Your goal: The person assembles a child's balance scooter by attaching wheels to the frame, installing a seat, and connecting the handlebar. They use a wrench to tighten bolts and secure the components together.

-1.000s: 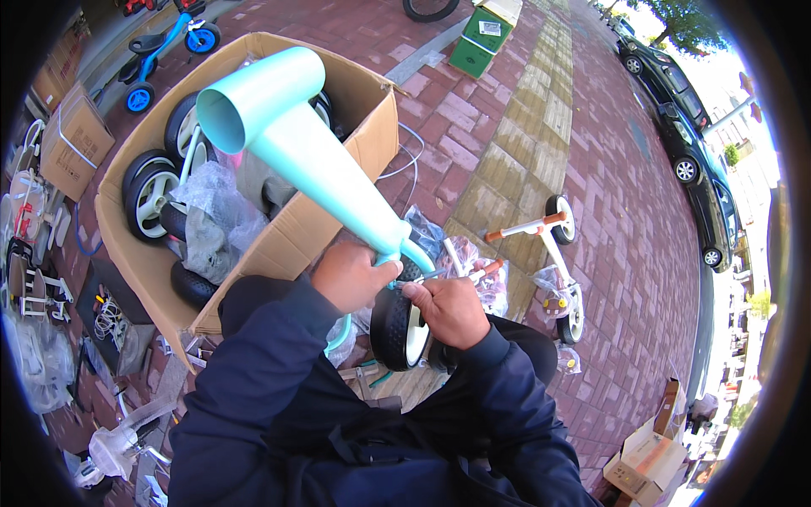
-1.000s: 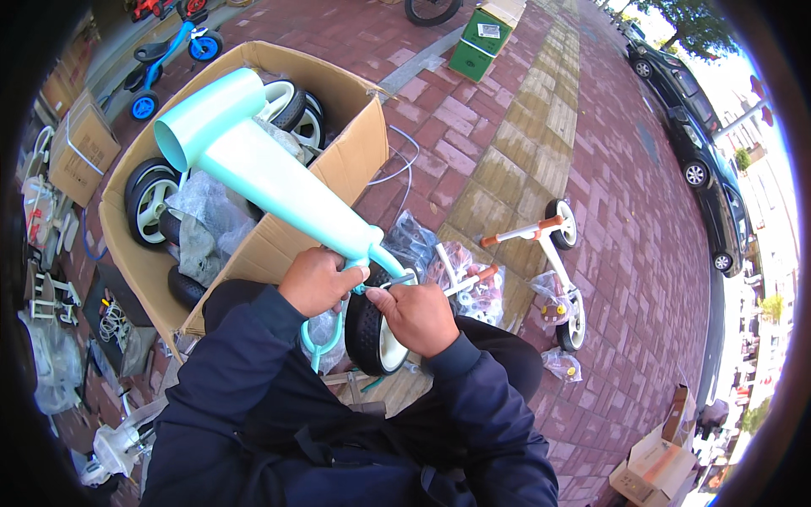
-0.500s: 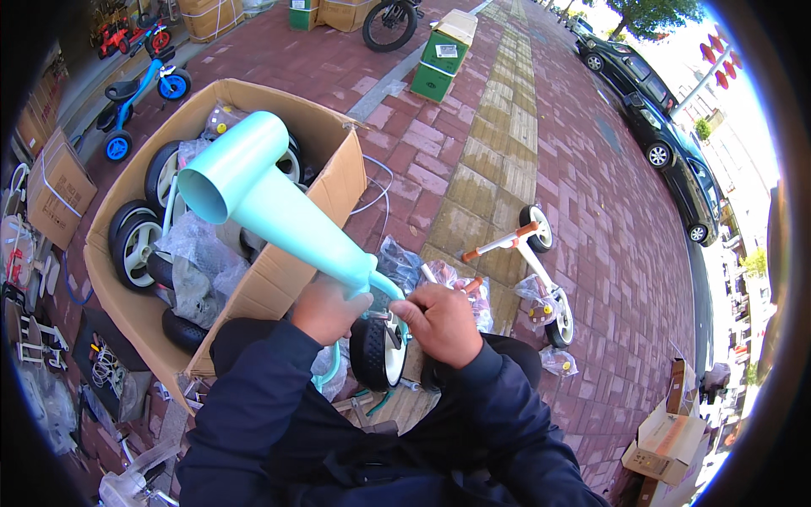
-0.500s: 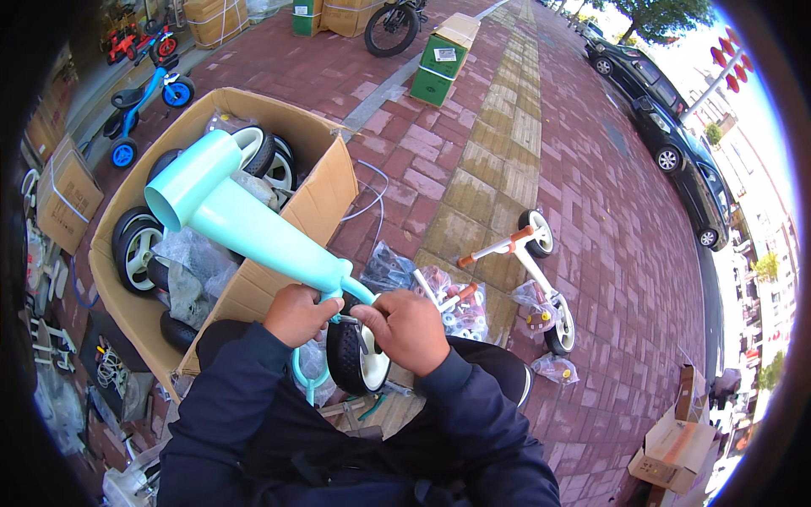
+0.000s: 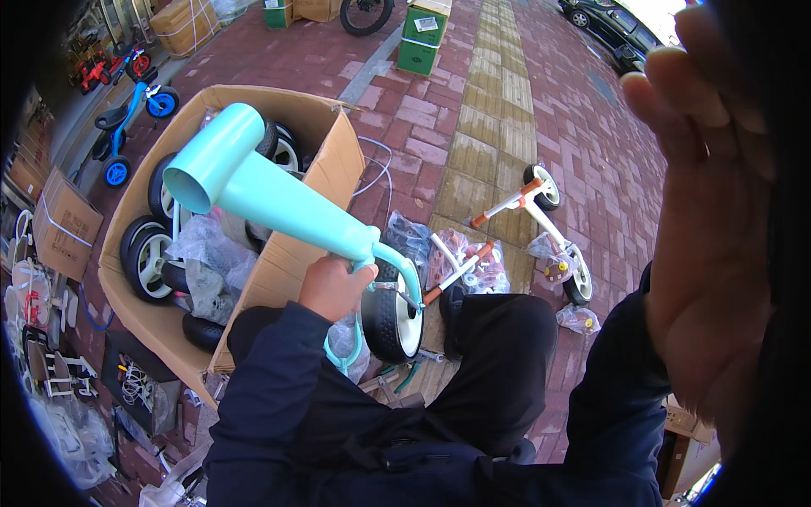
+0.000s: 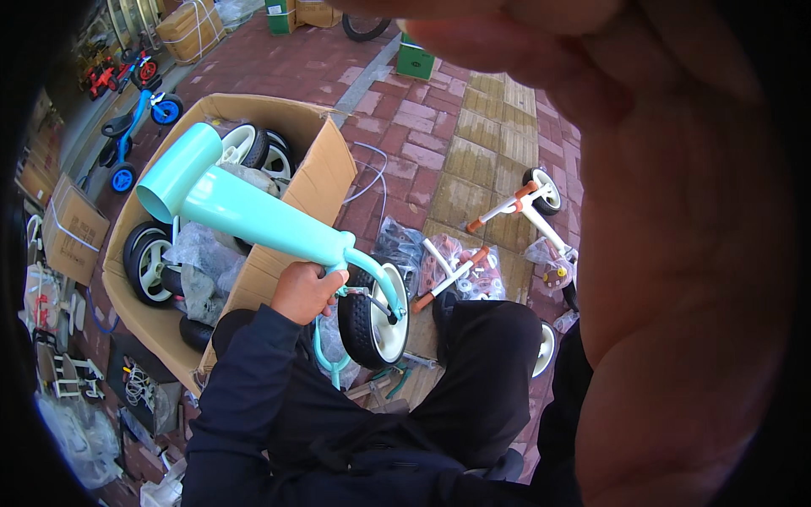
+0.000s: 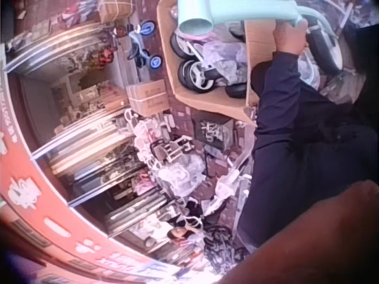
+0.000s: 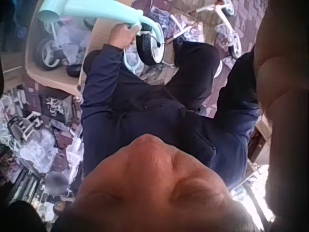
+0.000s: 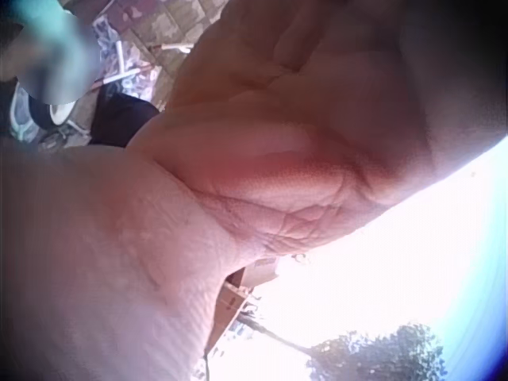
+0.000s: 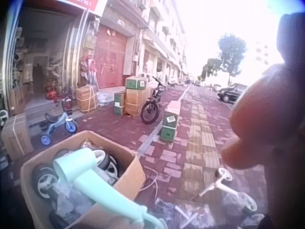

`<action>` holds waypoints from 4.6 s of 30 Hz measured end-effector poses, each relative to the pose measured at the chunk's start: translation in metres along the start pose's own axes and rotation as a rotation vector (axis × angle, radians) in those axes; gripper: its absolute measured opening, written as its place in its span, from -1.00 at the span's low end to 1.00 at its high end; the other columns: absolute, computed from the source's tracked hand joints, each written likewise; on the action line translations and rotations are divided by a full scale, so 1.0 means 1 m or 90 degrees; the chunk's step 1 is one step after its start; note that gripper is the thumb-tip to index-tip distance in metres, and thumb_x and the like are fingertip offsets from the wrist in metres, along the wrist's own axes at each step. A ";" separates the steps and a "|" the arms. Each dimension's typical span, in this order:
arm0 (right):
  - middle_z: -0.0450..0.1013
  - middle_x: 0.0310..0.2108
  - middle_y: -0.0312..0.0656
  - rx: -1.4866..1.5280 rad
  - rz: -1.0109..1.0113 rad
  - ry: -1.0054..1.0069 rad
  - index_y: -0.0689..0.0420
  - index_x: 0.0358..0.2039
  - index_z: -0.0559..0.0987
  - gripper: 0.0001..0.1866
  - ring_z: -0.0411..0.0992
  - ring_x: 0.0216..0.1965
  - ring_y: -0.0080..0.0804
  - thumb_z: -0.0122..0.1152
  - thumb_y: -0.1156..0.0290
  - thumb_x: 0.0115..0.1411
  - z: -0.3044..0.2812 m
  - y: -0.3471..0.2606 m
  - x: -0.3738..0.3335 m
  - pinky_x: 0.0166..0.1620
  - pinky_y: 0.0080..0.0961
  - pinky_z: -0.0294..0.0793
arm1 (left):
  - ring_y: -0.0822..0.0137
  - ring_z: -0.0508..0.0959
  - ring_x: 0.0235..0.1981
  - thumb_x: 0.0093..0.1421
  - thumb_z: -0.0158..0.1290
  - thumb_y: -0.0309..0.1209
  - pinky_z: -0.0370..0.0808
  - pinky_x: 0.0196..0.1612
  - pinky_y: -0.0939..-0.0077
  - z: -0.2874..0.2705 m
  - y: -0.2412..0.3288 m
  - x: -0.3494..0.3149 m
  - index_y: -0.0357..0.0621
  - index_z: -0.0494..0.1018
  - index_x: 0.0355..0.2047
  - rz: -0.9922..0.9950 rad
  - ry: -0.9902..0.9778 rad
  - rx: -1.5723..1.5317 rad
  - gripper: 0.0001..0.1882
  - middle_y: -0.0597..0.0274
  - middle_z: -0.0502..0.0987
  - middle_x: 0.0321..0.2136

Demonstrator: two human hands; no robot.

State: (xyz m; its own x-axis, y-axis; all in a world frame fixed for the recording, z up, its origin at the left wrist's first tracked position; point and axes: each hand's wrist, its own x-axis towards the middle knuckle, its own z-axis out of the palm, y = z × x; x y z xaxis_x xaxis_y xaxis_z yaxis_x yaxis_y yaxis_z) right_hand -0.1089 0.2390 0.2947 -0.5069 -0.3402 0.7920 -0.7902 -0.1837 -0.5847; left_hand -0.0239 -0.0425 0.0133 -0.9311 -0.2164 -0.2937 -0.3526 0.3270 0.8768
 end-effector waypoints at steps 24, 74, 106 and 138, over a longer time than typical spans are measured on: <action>0.55 -0.09 -0.04 -0.152 -0.031 0.041 0.32 0.00 0.59 -0.40 0.56 -0.15 -0.38 0.44 0.04 0.18 -0.022 0.002 -0.016 -0.11 -0.47 0.55 | 0.40 0.54 -0.70 0.26 0.14 -0.21 0.49 -0.59 0.44 -0.004 0.012 -0.005 -0.34 0.60 -0.33 -0.002 0.010 -0.015 -0.66 0.20 0.55 -0.62; 0.48 -0.63 -0.21 -0.155 0.527 -0.371 0.28 -0.35 0.60 -0.71 0.49 -0.65 -0.48 0.23 0.27 0.36 0.123 0.191 -0.183 -0.52 -0.47 0.47 | 0.12 0.61 -0.67 0.23 0.09 -0.07 0.55 -0.46 0.23 0.006 -0.004 0.009 -0.28 0.60 -0.46 0.166 0.163 0.163 -0.55 0.03 0.55 -0.70; 0.52 -0.52 -0.10 -0.162 0.246 -0.239 0.28 -0.28 0.59 -0.84 0.53 -0.52 -0.40 0.34 0.46 0.23 0.135 0.171 -0.193 -0.40 -0.46 0.48 | -0.15 0.62 -0.42 0.20 0.08 -0.04 0.54 -0.28 0.04 0.012 -0.010 0.012 -0.25 0.61 -0.42 0.200 0.185 0.228 -0.55 -0.13 0.60 -0.53; 0.49 -0.53 -0.12 -0.129 0.395 -0.319 0.26 -0.21 0.56 -0.68 0.53 -0.56 -0.29 0.36 0.23 0.26 0.121 0.185 -0.184 -0.49 -0.38 0.53 | -0.20 0.62 -0.35 0.15 0.06 -0.04 0.52 -0.20 -0.03 0.006 -0.002 0.005 -0.25 0.60 -0.41 0.099 0.109 0.303 -0.55 -0.22 0.60 -0.44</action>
State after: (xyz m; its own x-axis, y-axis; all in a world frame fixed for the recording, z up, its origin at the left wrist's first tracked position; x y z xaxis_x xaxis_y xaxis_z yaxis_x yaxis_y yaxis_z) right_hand -0.1205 0.1563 0.0192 -0.6953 -0.7059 0.1351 -0.4887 0.3265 -0.8091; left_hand -0.0284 -0.0389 0.0078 -0.9610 -0.2670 -0.0725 -0.2526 0.7398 0.6237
